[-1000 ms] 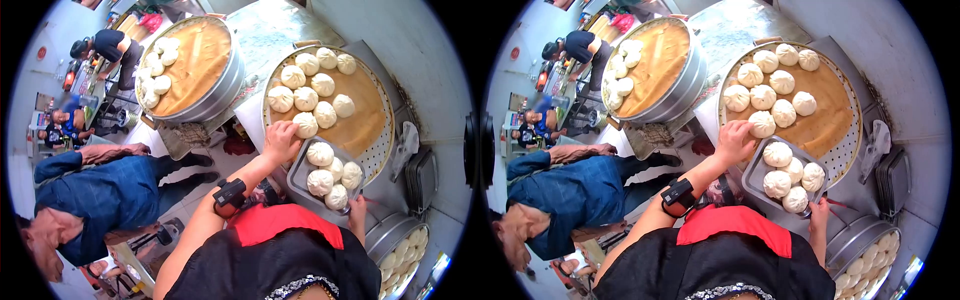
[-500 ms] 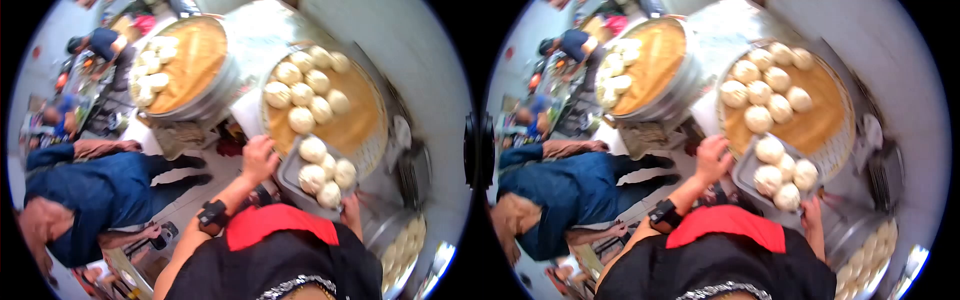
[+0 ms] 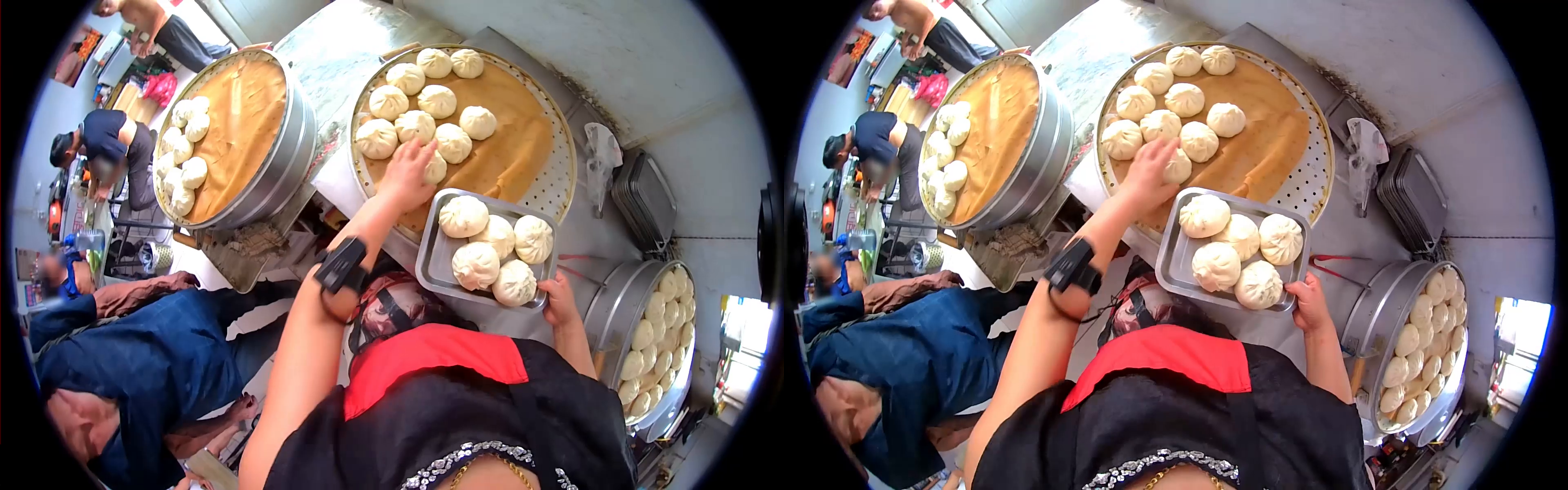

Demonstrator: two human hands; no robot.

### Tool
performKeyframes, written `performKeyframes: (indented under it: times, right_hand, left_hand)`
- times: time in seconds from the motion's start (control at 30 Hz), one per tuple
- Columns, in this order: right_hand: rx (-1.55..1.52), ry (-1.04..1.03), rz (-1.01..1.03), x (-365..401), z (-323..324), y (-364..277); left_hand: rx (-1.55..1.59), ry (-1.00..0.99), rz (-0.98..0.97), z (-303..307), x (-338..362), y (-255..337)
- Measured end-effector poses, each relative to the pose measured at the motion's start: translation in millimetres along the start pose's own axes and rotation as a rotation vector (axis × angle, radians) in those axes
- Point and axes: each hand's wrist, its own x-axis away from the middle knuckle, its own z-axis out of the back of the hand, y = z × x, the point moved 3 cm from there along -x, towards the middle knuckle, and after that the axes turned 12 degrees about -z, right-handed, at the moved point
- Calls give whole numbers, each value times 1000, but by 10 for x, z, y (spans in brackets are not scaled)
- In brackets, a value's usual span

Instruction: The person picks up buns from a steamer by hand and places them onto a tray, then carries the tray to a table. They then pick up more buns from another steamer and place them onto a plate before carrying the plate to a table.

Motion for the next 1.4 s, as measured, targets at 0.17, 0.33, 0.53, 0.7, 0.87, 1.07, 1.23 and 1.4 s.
performKeyframes:
  times: [0.17,0.33,0.53,0.7,0.87,1.07,1.23,1.4]
  right_hand:
    - [-41,128,88,101,101,11]
    - [-70,117,121,-56,105,21]
    - [-92,-18,92,-323,-320,-51]
    - [-14,-144,50,-610,-723,-42]
    - [-23,-256,2,-646,-1172,-7]
    - [34,-329,-34,-791,-1720,200]
    - [132,-412,-89,-760,-2387,387]
    - [236,-516,-191,-865,-2866,688]
  left_hand:
    - [-41,105,178,-78,224,202]
    - [472,431,458,110,590,195]
    - [160,230,97,696,745,960]
    - [182,198,130,930,845,1093]
    - [-241,37,97,1383,1063,1012]
    - [376,479,422,1576,1826,589]
    - [1225,895,835,1476,2686,344]
    - [1192,985,905,1669,3358,320]
